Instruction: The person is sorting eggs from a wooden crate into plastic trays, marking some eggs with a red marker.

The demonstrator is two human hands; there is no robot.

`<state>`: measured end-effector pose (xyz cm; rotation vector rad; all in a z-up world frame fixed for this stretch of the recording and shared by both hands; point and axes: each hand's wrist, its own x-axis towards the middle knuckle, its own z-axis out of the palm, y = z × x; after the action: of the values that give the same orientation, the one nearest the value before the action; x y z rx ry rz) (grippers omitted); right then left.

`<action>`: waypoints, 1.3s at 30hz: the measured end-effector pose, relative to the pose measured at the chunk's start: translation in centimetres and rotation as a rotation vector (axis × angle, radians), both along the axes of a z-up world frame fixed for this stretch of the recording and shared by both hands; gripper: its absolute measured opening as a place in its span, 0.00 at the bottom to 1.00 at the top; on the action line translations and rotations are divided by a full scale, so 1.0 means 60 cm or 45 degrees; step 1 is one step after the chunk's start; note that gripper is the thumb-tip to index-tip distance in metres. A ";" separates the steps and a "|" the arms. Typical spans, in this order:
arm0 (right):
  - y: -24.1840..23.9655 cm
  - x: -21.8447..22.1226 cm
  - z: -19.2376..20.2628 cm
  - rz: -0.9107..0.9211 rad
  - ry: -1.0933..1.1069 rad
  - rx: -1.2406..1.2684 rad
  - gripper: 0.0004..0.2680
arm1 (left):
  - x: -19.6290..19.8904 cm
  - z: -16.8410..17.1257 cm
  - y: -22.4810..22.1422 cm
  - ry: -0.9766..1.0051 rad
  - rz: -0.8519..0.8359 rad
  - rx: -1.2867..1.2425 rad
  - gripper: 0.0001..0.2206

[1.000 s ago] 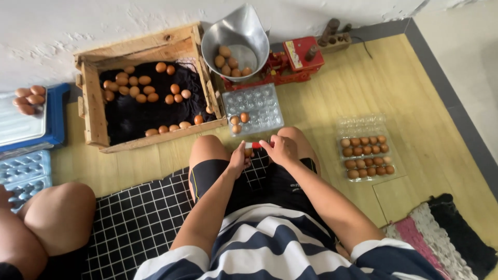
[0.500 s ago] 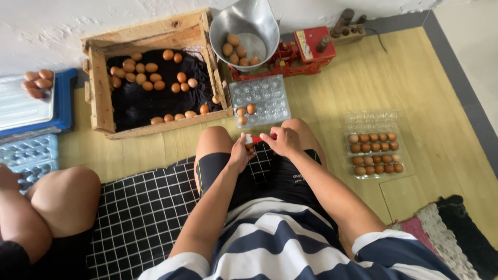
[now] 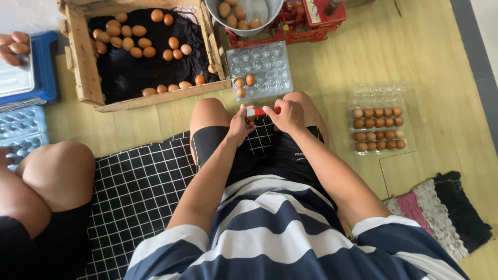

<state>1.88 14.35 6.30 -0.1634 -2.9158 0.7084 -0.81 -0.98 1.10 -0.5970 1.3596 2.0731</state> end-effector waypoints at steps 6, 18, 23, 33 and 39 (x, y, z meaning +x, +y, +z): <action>0.007 0.002 -0.006 0.053 0.033 -0.017 0.15 | -0.006 -0.035 0.000 -0.087 0.032 0.057 0.17; 0.009 -0.001 -0.014 0.004 -0.014 0.033 0.14 | -0.006 -0.036 -0.002 0.016 0.042 0.010 0.16; 0.003 0.006 0.001 0.069 -0.011 -0.046 0.15 | -0.006 -0.059 0.002 -0.018 0.065 0.009 0.17; 0.010 0.001 -0.007 -0.035 -0.003 -0.037 0.15 | 0.001 -0.032 0.000 0.024 -0.058 -0.080 0.16; 0.006 0.003 -0.009 -0.004 -0.053 0.048 0.15 | -0.005 -0.058 0.001 -0.017 -0.081 -0.097 0.18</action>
<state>2.03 14.70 5.77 -0.1802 -2.9653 0.6571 -1.10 -0.94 -2.39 -0.5901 1.4366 1.9711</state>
